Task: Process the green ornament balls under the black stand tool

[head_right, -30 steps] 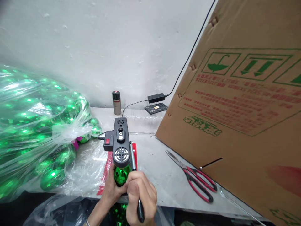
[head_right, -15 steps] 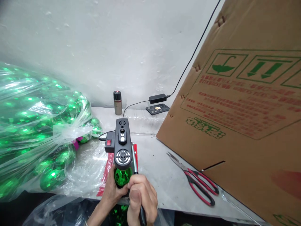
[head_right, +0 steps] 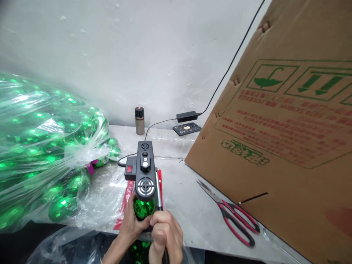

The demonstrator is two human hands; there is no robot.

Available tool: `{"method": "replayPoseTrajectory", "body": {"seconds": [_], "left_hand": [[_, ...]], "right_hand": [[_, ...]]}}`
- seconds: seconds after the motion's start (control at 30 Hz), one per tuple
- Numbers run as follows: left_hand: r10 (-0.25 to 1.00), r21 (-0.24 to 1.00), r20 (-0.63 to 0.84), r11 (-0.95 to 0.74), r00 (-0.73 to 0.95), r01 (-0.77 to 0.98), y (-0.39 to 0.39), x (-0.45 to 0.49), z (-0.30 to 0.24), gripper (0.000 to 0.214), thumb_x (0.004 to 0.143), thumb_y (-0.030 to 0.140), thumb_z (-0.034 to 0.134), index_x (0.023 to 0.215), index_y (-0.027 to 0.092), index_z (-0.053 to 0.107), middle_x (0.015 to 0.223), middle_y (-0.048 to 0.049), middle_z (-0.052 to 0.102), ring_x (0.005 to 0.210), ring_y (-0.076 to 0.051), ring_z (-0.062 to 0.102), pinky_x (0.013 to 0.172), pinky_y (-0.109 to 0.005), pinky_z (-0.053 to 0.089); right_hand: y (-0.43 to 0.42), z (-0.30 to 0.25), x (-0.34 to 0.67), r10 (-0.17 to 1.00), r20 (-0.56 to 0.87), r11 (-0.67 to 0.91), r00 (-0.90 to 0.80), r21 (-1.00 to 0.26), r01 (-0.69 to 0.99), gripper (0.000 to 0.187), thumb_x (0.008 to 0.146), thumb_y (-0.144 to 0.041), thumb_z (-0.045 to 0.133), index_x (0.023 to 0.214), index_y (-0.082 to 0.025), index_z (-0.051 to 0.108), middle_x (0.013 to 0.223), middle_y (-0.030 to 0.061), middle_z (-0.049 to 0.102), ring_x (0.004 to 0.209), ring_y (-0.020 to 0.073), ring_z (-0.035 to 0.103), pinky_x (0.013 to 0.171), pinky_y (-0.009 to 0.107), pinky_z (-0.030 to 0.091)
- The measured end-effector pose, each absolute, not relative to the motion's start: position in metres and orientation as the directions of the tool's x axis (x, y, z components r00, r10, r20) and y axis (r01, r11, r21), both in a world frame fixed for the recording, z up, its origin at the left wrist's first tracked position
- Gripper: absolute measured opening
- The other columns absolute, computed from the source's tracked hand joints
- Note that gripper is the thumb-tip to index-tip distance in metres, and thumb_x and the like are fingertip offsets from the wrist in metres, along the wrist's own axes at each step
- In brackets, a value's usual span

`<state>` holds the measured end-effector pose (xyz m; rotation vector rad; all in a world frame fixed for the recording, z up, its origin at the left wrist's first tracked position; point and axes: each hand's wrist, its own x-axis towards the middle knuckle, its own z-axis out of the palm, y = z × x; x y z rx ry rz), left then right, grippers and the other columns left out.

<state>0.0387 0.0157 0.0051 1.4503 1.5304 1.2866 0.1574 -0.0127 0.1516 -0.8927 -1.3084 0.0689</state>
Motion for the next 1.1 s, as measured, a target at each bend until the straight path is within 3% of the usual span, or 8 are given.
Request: {"method": "replayPoseTrajectory", "body": {"seconds": [0.2,0.37,0.7,0.8,0.9,0.97,1.03,1.1], "left_hand": [[0.973,0.936,0.179,-0.123,-0.148,0.329,0.016,0.04,0.005,0.084,0.064,0.041,0.086,0.14,0.017,0.061,0.138,-0.0218,0.075,0.132,-0.047,0.073,0.117,-0.068,0.058],[0.972,0.936,0.174,-0.113,-0.159,0.332,0.017,0.04,0.005,0.083,0.064,0.042,0.088,0.139,0.018,0.062,0.136,-0.0193,0.076,0.13,-0.046,0.074,0.116,-0.067,0.058],[0.97,0.959,0.172,-0.125,-0.171,0.254,0.012,0.038,0.007,0.08,0.067,0.04,0.088,0.139,0.02,0.059,0.136,-0.0185,0.074,0.132,-0.044,0.073,0.119,-0.066,0.056],[0.974,0.976,0.138,-0.103,-0.179,0.191,-0.002,0.031,0.009,0.077,0.074,0.041,0.086,0.142,0.021,0.055,0.144,-0.0193,0.071,0.138,-0.041,0.071,0.121,-0.063,0.056],[0.968,0.984,0.117,-0.084,-0.22,0.155,-0.024,0.02,0.008,0.077,0.077,0.046,0.089,0.141,0.022,0.054,0.147,-0.0192,0.069,0.141,-0.04,0.07,0.121,-0.061,0.056],[0.961,0.986,0.107,-0.07,-0.254,0.15,-0.043,0.014,0.005,0.078,0.077,0.052,0.091,0.14,0.022,0.055,0.146,-0.0194,0.07,0.141,-0.041,0.07,0.122,-0.061,0.055],[0.95,0.985,0.109,-0.064,-0.294,0.159,-0.065,0.009,0.0,0.08,0.079,0.061,0.089,0.141,0.023,0.055,0.147,-0.0197,0.069,0.142,-0.042,0.069,0.125,-0.062,0.052],[0.942,0.983,0.107,-0.052,-0.318,0.176,-0.087,0.006,-0.006,0.085,0.079,0.071,0.086,0.142,0.023,0.055,0.146,-0.0192,0.07,0.139,-0.042,0.07,0.124,-0.061,0.053]], "right_hand": [[-0.007,0.207,0.144,0.508,0.728,0.623,0.46,-0.68,0.387,0.045,0.112,-0.013,0.055,0.068,-0.022,0.052,0.061,-0.003,0.054,0.049,0.0102,0.051,0.049,0.028,0.035],[-0.01,0.222,0.147,0.607,0.657,0.571,0.447,-0.752,0.331,0.046,0.115,-0.021,0.054,0.068,-0.023,0.052,0.062,-0.0017,0.053,0.055,0.0126,0.055,0.052,0.028,0.038],[-0.01,0.221,0.152,0.609,0.705,0.61,0.363,-0.709,0.354,0.045,0.116,-0.022,0.051,0.071,-0.023,0.053,0.064,-0.003,0.055,0.055,0.0108,0.057,0.051,0.022,0.043],[-0.012,0.215,0.158,0.616,0.722,0.601,0.313,-0.689,0.405,0.037,0.116,-0.025,0.054,0.08,-0.023,0.061,0.074,-0.0006,0.066,0.064,0.0122,0.068,0.056,0.02,0.052],[-0.017,0.195,0.165,0.612,0.741,0.598,0.278,-0.663,0.451,0.014,0.109,-0.035,0.071,0.103,-0.022,0.072,0.104,0.0066,0.078,0.074,0.0142,0.075,0.064,0.024,0.061],[-0.026,0.176,0.167,0.637,0.708,0.549,0.304,-0.694,0.466,0.027,0.105,-0.038,0.077,0.125,-0.021,0.073,0.12,0.0116,0.078,0.07,0.0125,0.073,0.065,0.025,0.064],[-0.041,0.156,0.168,0.682,0.633,0.453,0.366,-0.758,0.469,0.035,0.105,-0.038,0.076,0.136,-0.021,0.072,0.117,0.0113,0.08,0.069,0.0123,0.073,0.069,0.026,0.066],[-0.061,0.144,0.172,0.75,0.531,0.38,0.395,-0.834,0.4,0.029,0.107,-0.04,0.073,0.128,-0.021,0.077,0.102,0.0078,0.082,0.071,0.0143,0.074,0.068,0.025,0.066]]}}
